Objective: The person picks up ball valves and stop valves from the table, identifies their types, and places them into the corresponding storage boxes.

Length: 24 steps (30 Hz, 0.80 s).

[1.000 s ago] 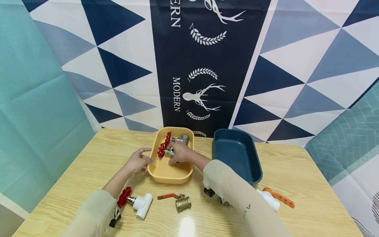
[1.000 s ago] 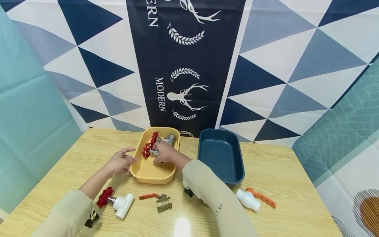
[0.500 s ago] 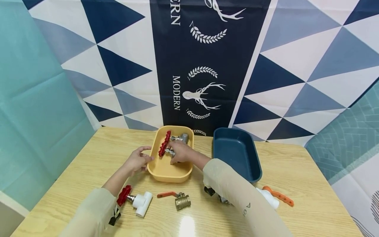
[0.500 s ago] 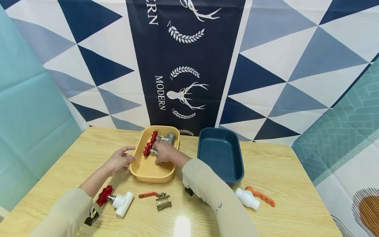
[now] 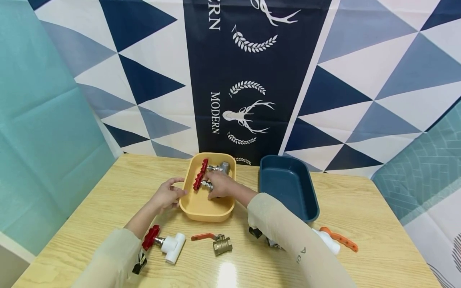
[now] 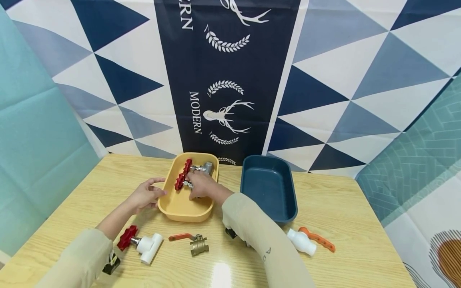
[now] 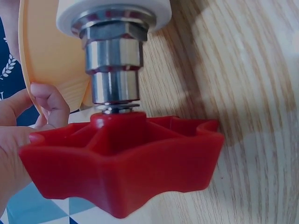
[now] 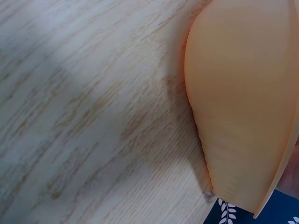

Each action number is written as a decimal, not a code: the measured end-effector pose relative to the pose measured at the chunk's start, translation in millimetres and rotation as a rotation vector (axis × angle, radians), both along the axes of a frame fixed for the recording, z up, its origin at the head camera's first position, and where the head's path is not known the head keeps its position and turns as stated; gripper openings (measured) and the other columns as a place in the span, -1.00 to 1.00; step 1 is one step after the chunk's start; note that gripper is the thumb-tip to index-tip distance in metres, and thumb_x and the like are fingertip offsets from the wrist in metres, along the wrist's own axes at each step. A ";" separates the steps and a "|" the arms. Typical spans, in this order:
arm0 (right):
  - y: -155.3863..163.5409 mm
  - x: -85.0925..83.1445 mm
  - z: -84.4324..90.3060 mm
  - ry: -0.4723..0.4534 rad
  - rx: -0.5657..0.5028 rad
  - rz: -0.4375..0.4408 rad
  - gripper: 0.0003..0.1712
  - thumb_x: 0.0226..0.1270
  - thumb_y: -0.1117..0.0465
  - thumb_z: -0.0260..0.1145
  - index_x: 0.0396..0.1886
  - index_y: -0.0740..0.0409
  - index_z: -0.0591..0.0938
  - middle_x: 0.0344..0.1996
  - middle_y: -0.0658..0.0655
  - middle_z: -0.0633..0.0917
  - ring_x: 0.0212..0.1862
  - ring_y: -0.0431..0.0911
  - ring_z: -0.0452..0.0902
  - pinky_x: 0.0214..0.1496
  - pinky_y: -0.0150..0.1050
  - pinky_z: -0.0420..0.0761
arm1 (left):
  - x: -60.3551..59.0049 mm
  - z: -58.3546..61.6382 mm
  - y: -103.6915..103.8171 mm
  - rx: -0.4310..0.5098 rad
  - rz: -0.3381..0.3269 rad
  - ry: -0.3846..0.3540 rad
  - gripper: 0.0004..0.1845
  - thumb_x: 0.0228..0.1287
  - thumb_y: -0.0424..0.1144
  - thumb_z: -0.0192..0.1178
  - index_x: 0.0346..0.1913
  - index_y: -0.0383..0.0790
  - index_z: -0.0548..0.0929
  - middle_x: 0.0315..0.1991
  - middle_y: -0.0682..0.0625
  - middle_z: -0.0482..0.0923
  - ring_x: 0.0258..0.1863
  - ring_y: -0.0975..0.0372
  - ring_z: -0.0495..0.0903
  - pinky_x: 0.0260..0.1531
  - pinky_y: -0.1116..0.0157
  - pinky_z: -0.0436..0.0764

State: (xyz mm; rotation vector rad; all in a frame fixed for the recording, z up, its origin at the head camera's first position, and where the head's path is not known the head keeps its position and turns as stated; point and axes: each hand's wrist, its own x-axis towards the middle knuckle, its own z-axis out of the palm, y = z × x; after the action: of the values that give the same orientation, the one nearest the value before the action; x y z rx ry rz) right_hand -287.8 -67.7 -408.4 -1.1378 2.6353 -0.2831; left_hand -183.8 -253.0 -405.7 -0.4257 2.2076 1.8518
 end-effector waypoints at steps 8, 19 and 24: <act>0.2 0.8 2.1 0.059 0.045 0.024 -0.33 -0.07 0.03 0.52 0.06 0.11 0.50 0.04 0.08 0.57 0.15 -0.02 0.43 0.24 -0.16 0.38 | -0.3 0.8 -0.2 -0.010 -0.018 0.011 -0.39 0.28 -0.40 0.12 0.35 -0.28 0.17 -0.27 -0.08 0.40 -0.59 0.29 0.40 -0.60 0.41 0.46; 1.1 1.1 1.0 0.120 0.118 0.029 -0.30 -0.01 -0.03 0.47 0.14 0.06 0.48 0.13 0.07 0.54 0.19 0.00 0.36 0.26 -0.10 0.36 | -1.6 0.5 -0.6 -0.001 -0.013 0.004 -0.40 0.28 -0.41 0.11 0.35 -0.25 0.18 -0.26 -0.10 0.41 -0.59 0.28 0.42 -0.61 0.42 0.46; 1.1 3.6 1.4 0.139 0.137 0.023 -0.31 0.00 -0.04 0.46 0.15 0.03 0.49 0.16 0.07 0.53 0.24 0.00 0.32 0.29 -0.05 0.34 | -1.2 0.2 -0.5 -0.011 -0.010 0.002 -0.40 0.27 -0.41 0.10 0.35 -0.24 0.18 -0.26 -0.10 0.40 -0.59 0.28 0.41 -0.60 0.42 0.47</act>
State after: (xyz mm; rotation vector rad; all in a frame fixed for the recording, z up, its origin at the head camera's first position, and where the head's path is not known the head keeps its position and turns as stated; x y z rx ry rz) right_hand -284.3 -66.6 -407.0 -1.1810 2.7093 -0.0186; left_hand -185.0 -253.6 -405.5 -0.4147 2.2187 1.8365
